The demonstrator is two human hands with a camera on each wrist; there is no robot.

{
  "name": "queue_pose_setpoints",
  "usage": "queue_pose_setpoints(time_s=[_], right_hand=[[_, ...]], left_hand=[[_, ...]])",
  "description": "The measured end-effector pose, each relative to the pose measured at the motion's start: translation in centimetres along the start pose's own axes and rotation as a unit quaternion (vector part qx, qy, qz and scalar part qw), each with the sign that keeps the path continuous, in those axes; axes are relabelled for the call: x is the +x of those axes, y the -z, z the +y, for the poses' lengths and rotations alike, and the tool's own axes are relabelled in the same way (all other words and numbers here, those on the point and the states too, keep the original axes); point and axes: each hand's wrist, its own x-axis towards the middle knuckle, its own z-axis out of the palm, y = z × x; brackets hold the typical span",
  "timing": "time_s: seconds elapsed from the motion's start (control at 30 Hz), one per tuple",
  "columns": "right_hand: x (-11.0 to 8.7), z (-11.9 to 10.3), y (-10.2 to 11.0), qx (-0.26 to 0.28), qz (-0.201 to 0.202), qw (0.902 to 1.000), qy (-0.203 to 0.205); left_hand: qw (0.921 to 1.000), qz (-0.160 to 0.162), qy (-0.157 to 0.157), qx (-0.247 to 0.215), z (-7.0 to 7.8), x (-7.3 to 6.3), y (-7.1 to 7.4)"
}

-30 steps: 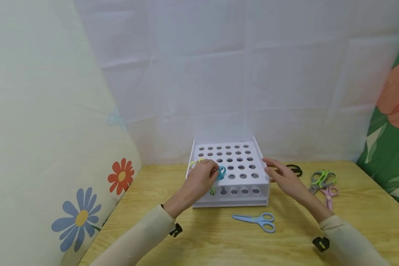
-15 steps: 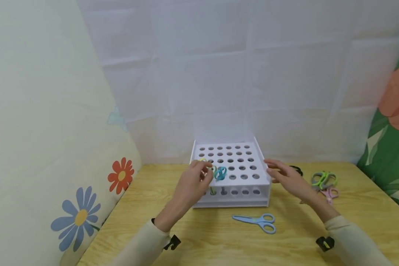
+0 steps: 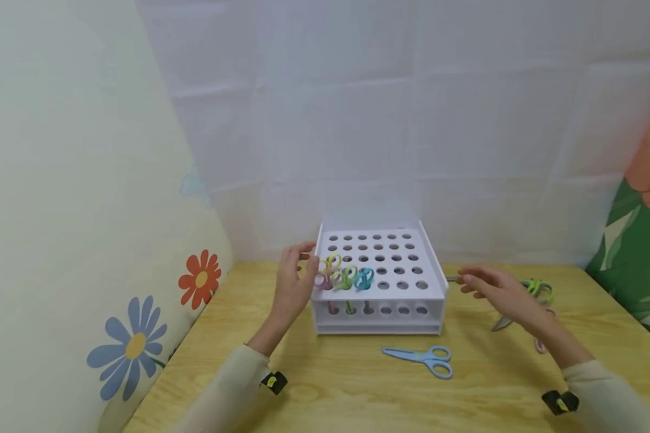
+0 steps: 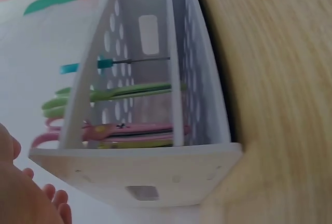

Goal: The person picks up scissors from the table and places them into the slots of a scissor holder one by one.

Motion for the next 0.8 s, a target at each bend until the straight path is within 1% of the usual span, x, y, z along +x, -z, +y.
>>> queue_pose_setpoints(time_s=[0.07, 0.13, 0.2, 0.27, 0.3, 0.37, 0.47, 0.57, 0.7, 0.8], right_hand=[[-0.4, 0.3, 0.3, -0.009, -0.023, 0.9997, -0.004], [-0.7, 0.6, 0.4, -0.021, -0.061, 0.9978, -0.016], [-1.0, 0.9, 0.4, -0.031, -0.111, 0.9927, -0.034], [-1.3, 1.0, 0.2, -0.044, -0.158, 0.9851, -0.051], [-1.4, 1.1, 0.1, -0.048, -0.178, 0.9814, -0.053], [-1.5, 1.1, -0.3, -0.065, -0.211, 0.9742, -0.048], [-1.6, 0.8, -1.1, -0.104, -0.230, 0.9671, -0.030], [-1.6, 0.2, -2.1, -0.147, -0.230, 0.9621, -0.006], [-1.8, -0.5, -3.9, -0.179, -0.219, 0.9591, -0.004], [-1.9, -1.0, -5.3, -0.179, -0.218, 0.9593, -0.011]], left_hand=[[0.9983, -0.021, 0.043, -0.035, -0.7, 0.0, -0.1], [0.9929, -0.042, 0.088, -0.069, -1.1, -0.1, -0.3], [0.9853, -0.058, 0.130, -0.094, -1.4, -0.3, -0.6], [0.9781, -0.070, 0.162, -0.111, -1.5, -0.4, -0.9], [0.9750, -0.073, 0.176, -0.114, -1.5, -0.5, -1.0], [0.9721, -0.075, 0.188, -0.119, -1.5, -0.5, -1.2], [0.9705, -0.071, 0.195, -0.123, -1.4, -0.6, -1.4], [0.9700, -0.063, 0.202, -0.120, -1.3, -0.6, -1.4], [0.9695, -0.051, 0.214, -0.109, -1.4, -0.8, -1.1], [0.9695, -0.042, 0.215, -0.109, -1.4, -0.9, -0.9]])
